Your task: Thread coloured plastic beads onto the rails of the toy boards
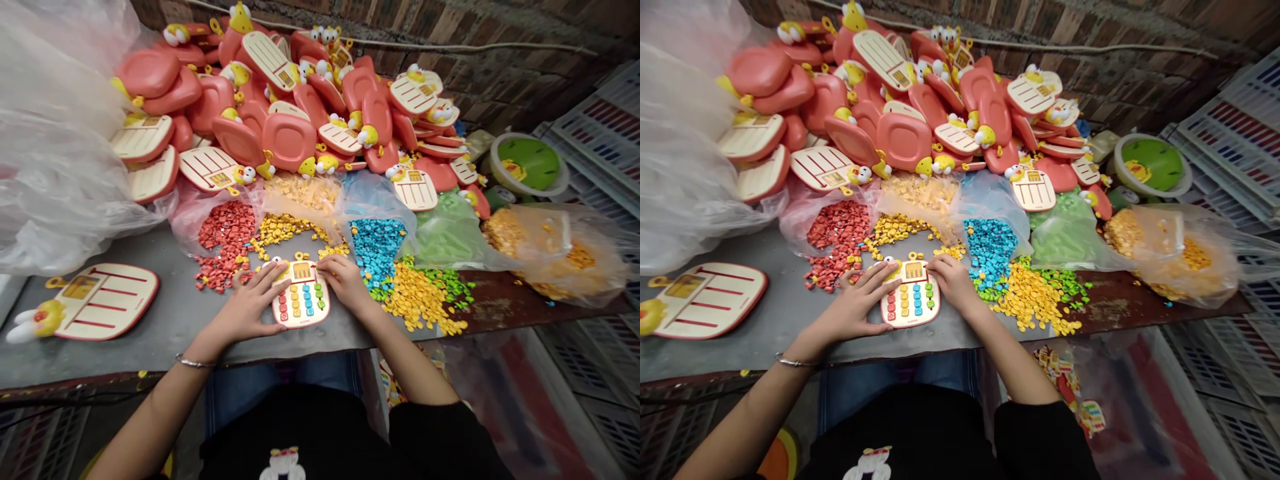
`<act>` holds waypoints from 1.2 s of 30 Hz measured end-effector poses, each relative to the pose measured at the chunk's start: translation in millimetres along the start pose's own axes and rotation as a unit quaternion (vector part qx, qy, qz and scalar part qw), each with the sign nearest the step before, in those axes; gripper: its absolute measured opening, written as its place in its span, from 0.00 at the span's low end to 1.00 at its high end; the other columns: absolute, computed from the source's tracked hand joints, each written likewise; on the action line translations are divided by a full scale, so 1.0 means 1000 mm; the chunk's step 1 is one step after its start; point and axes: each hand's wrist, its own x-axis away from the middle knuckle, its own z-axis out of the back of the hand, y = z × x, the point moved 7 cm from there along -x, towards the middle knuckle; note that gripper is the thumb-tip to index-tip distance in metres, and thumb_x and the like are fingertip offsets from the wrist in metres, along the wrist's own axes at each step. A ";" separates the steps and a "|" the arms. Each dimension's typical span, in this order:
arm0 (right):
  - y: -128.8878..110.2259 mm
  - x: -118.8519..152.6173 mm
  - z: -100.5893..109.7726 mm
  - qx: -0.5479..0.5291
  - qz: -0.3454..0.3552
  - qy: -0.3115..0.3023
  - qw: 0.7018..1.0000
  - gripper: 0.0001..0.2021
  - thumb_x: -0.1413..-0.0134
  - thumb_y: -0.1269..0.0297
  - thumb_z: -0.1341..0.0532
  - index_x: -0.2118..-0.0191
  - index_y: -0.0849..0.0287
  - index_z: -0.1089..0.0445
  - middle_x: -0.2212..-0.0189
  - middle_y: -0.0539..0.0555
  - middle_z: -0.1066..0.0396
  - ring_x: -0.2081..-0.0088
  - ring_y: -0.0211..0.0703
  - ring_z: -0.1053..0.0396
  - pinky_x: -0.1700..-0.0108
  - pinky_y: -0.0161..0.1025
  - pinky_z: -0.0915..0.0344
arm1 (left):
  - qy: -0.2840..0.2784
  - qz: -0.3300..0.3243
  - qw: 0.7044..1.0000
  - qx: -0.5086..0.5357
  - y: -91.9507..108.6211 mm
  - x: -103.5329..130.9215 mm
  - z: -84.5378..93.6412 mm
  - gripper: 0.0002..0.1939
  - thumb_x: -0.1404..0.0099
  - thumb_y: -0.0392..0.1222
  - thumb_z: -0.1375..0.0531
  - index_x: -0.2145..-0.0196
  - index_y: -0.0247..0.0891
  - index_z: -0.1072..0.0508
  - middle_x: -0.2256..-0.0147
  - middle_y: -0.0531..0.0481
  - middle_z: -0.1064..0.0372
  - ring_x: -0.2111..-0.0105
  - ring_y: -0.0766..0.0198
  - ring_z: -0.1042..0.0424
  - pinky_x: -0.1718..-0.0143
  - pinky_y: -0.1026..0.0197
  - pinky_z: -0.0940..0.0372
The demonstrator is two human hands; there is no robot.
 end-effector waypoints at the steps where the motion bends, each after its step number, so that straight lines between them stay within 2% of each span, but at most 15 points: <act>1: 0.003 -0.007 -0.009 0.018 0.006 -0.019 1.000 0.08 0.36 0.68 0.44 0.64 0.57 0.27 0.64 0.56 0.28 0.60 0.45 0.31 0.56 0.42 0.32 | 0.001 0.000 1.000 0.000 0.000 0.000 0.000 0.40 0.40 0.62 0.41 0.34 0.47 0.44 0.31 0.43 0.59 0.33 0.44 0.55 0.39 0.41 0.67; 3: 0.009 -0.015 -0.022 0.063 0.012 -0.046 0.997 0.08 0.38 0.68 0.42 0.67 0.57 0.27 0.67 0.56 0.28 0.61 0.46 0.33 0.57 0.43 0.34 | 0.004 0.001 1.000 0.004 -0.001 0.000 -0.001 0.40 0.40 0.62 0.41 0.34 0.47 0.44 0.31 0.43 0.59 0.33 0.44 0.54 0.39 0.41 0.68; 5: 0.012 -0.019 -0.026 0.087 0.015 -0.050 0.995 0.07 0.39 0.68 0.40 0.69 0.58 0.28 0.68 0.56 0.28 0.61 0.48 0.36 0.56 0.44 0.36 | 0.009 0.000 1.000 0.010 -0.001 0.000 -0.001 0.40 0.40 0.63 0.41 0.34 0.48 0.44 0.31 0.44 0.58 0.33 0.45 0.54 0.39 0.41 0.69; 8: 0.008 -0.016 -0.020 0.062 0.017 -0.057 0.996 0.07 0.41 0.66 0.37 0.71 0.58 0.29 0.66 0.56 0.28 0.59 0.48 0.37 0.53 0.46 0.37 | 0.016 -0.001 1.000 0.019 -0.002 0.000 0.000 0.39 0.40 0.63 0.41 0.35 0.49 0.42 0.31 0.45 0.57 0.33 0.45 0.53 0.38 0.42 0.69; 11: 0.007 -0.013 -0.014 -0.017 0.009 -0.110 0.994 0.10 0.40 0.64 0.38 0.73 0.58 0.31 0.67 0.54 0.28 0.60 0.45 0.34 0.55 0.43 0.37 | 0.019 -0.001 1.000 0.024 -0.003 0.000 0.001 0.38 0.40 0.63 0.41 0.35 0.49 0.41 0.31 0.45 0.56 0.34 0.44 0.52 0.38 0.43 0.69; 14: 0.024 -0.020 -0.003 -0.046 -0.036 -0.091 0.994 0.08 0.38 0.67 0.41 0.69 0.59 0.29 0.66 0.54 0.28 0.61 0.43 0.31 0.56 0.40 0.35 | 0.022 -0.003 0.999 0.028 -0.003 0.001 0.005 0.38 0.40 0.63 0.41 0.36 0.49 0.40 0.31 0.45 0.55 0.34 0.44 0.52 0.38 0.42 0.69; 16: 0.038 -0.029 0.000 0.005 -0.060 -0.073 0.996 0.04 0.39 0.70 0.40 0.65 0.59 0.27 0.64 0.55 0.28 0.59 0.44 0.30 0.54 0.41 0.35 | 0.024 -0.002 0.999 0.029 -0.004 0.002 0.008 0.38 0.41 0.63 0.40 0.36 0.48 0.39 0.32 0.44 0.54 0.34 0.44 0.51 0.39 0.41 0.68; 18: 0.047 -0.036 -0.004 0.081 -0.068 -0.090 0.990 0.05 0.41 0.72 0.40 0.62 0.60 0.26 0.61 0.57 0.28 0.57 0.46 0.31 0.52 0.42 0.35 | 0.026 -0.001 0.999 0.028 -0.004 0.003 0.011 0.39 0.42 0.62 0.40 0.36 0.48 0.40 0.32 0.43 0.53 0.35 0.42 0.50 0.39 0.41 0.66; 22: 0.049 -0.048 -0.018 0.217 -0.063 -0.120 0.967 0.05 0.41 0.70 0.39 0.62 0.60 0.25 0.59 0.60 0.28 0.53 0.51 0.33 0.51 0.45 0.36 | 0.024 -0.002 0.999 0.024 -0.004 0.004 0.013 0.39 0.43 0.62 0.39 0.36 0.47 0.40 0.32 0.43 0.54 0.35 0.42 0.49 0.39 0.40 0.64; 25: 0.047 -0.051 -0.024 0.246 -0.069 -0.127 0.958 0.04 0.42 0.72 0.40 0.65 0.60 0.27 0.61 0.60 0.28 0.54 0.52 0.33 0.52 0.45 0.35 | 0.028 -0.002 0.999 0.026 -0.004 0.004 0.012 0.39 0.43 0.62 0.39 0.37 0.48 0.39 0.32 0.43 0.53 0.35 0.41 0.50 0.39 0.41 0.64; 27: 0.046 -0.051 -0.023 0.220 -0.075 -0.117 0.966 0.05 0.42 0.74 0.41 0.66 0.60 0.28 0.63 0.59 0.28 0.57 0.50 0.32 0.54 0.44 0.34 | 0.032 -0.002 0.999 0.028 -0.004 0.004 0.012 0.39 0.43 0.63 0.39 0.37 0.48 0.38 0.32 0.43 0.53 0.35 0.41 0.50 0.39 0.40 0.64; 31: 0.025 -0.035 -0.004 0.079 -0.020 -0.051 0.995 0.06 0.39 0.73 0.43 0.66 0.59 0.31 0.64 0.57 0.28 0.61 0.46 0.30 0.57 0.42 0.32 | 0.030 0.000 0.999 0.035 -0.005 0.004 0.011 0.39 0.42 0.63 0.39 0.37 0.47 0.39 0.32 0.43 0.53 0.35 0.41 0.50 0.39 0.40 0.65; 33: 0.012 -0.015 0.011 0.023 0.007 -0.016 1.000 0.04 0.38 0.71 0.43 0.65 0.58 0.31 0.63 0.57 0.27 0.59 0.46 0.29 0.56 0.42 0.31 | 0.027 -0.001 0.999 0.037 -0.005 0.004 0.012 0.39 0.42 0.63 0.39 0.37 0.47 0.39 0.32 0.43 0.53 0.35 0.41 0.50 0.39 0.40 0.65; 36: 0.001 0.022 0.022 -0.006 -0.006 0.002 1.000 0.04 0.38 0.69 0.41 0.64 0.56 0.30 0.62 0.55 0.25 0.58 0.45 0.27 0.56 0.43 0.29 | 0.030 -0.006 0.999 0.036 -0.005 0.003 0.013 0.39 0.43 0.62 0.38 0.36 0.49 0.40 0.32 0.44 0.53 0.36 0.41 0.49 0.39 0.40 0.64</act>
